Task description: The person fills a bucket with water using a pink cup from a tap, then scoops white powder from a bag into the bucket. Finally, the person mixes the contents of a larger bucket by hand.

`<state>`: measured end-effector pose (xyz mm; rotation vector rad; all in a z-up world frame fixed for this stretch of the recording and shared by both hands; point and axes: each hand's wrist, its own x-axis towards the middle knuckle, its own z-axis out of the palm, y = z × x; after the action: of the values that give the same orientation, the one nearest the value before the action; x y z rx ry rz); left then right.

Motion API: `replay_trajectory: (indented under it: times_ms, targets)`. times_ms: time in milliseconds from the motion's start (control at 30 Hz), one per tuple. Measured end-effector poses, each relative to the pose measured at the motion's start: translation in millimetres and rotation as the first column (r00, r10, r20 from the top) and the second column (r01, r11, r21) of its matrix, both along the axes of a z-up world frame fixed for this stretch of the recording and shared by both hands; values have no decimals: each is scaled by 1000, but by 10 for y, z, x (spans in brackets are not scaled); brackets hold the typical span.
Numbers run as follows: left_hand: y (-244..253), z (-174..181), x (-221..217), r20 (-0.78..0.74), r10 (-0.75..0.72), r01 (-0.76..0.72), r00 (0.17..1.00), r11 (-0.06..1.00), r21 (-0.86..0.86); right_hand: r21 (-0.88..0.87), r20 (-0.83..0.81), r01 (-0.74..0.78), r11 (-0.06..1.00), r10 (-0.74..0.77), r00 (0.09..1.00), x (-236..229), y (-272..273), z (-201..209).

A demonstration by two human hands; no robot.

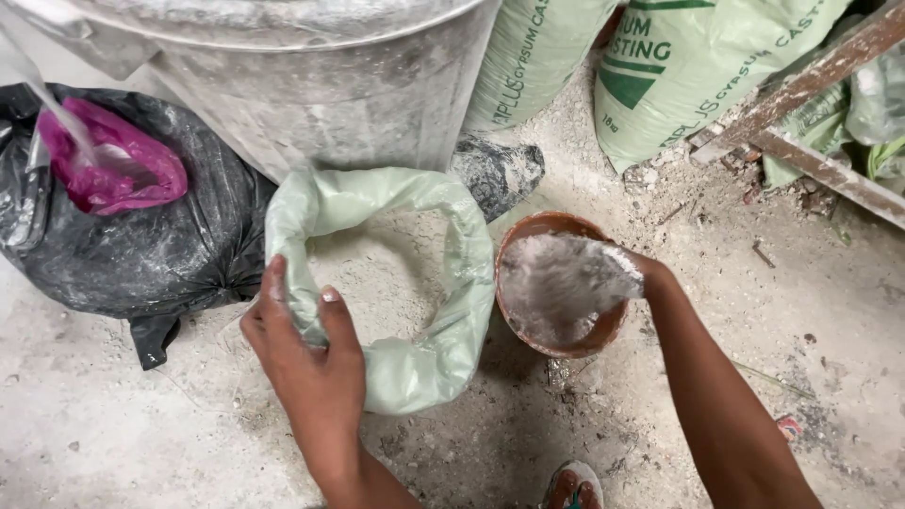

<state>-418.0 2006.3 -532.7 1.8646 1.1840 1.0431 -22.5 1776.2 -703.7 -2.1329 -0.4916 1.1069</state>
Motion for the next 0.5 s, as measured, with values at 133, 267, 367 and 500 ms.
replay_trajectory:
  times_ms: [133,267,367,500]
  targets:
    - [29,23,-48,31,-56,57,998,998,-14,-124,146,-124,985,141,979,-271,379,848]
    - [67,25,-105,110,-62,66,992,997,-32,-100,337,-419,902,427,839,-1242,1039,1657]
    - [109,24,-161,216,-83,100,973,993,-70,-211,293,-718,663,744,601,-1925,1860,1371]
    - [177,-57,-276,253,-158,147,955,987,64,-143,714,-738,660,585,385,-1813,2603,-64]
